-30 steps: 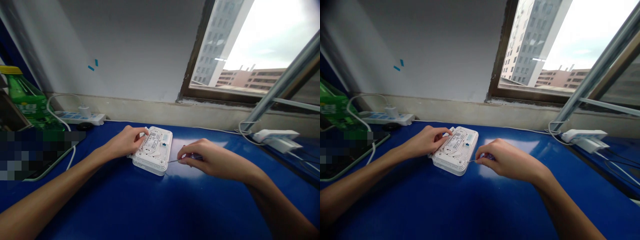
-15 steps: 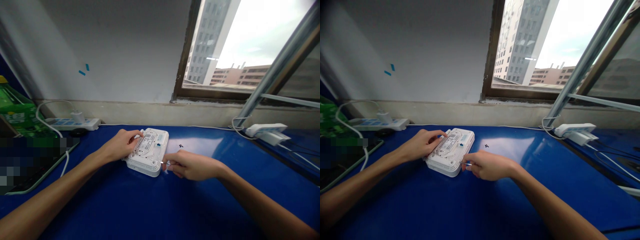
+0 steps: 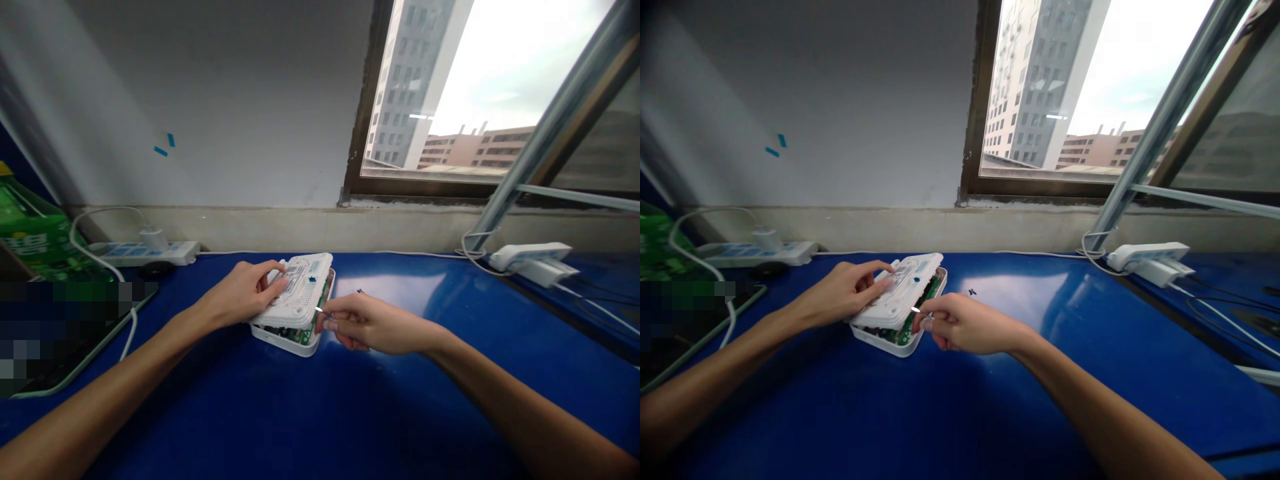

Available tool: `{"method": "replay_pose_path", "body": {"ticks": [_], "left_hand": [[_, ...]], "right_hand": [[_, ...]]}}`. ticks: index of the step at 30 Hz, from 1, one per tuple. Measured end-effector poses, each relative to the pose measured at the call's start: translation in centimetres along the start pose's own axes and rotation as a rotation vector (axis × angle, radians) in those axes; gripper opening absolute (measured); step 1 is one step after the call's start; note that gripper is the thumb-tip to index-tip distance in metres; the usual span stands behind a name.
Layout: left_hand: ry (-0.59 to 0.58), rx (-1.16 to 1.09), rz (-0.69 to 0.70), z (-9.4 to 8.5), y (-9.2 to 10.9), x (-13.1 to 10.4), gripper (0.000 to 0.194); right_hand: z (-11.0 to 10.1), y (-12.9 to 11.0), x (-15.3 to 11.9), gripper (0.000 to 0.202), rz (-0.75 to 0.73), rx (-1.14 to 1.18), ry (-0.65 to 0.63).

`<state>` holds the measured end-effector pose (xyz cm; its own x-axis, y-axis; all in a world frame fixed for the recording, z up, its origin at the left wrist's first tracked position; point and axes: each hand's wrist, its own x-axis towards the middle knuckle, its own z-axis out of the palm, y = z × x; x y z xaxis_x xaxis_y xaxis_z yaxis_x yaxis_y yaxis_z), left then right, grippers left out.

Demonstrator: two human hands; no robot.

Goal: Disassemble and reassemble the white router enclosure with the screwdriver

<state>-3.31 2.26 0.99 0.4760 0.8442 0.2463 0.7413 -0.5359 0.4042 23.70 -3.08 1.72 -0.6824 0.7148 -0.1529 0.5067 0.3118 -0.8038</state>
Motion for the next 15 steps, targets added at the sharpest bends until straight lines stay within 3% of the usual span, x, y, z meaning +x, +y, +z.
{"method": "replay_pose_path", "body": {"ticks": [9, 15], "left_hand": [[-0.009, 0.274, -0.074, -0.6, 3.2, -1.1, 0.071], [-0.027, 0.381, 0.005, 2.1, 5.0, -2.9, 0.107]], "right_hand": [[-0.5, -0.8, -0.4, 0.027, 0.009, -0.103, -0.009], [-2.4, -0.9, -1.6, 0.029, 0.045, -0.136, -0.113]]}}
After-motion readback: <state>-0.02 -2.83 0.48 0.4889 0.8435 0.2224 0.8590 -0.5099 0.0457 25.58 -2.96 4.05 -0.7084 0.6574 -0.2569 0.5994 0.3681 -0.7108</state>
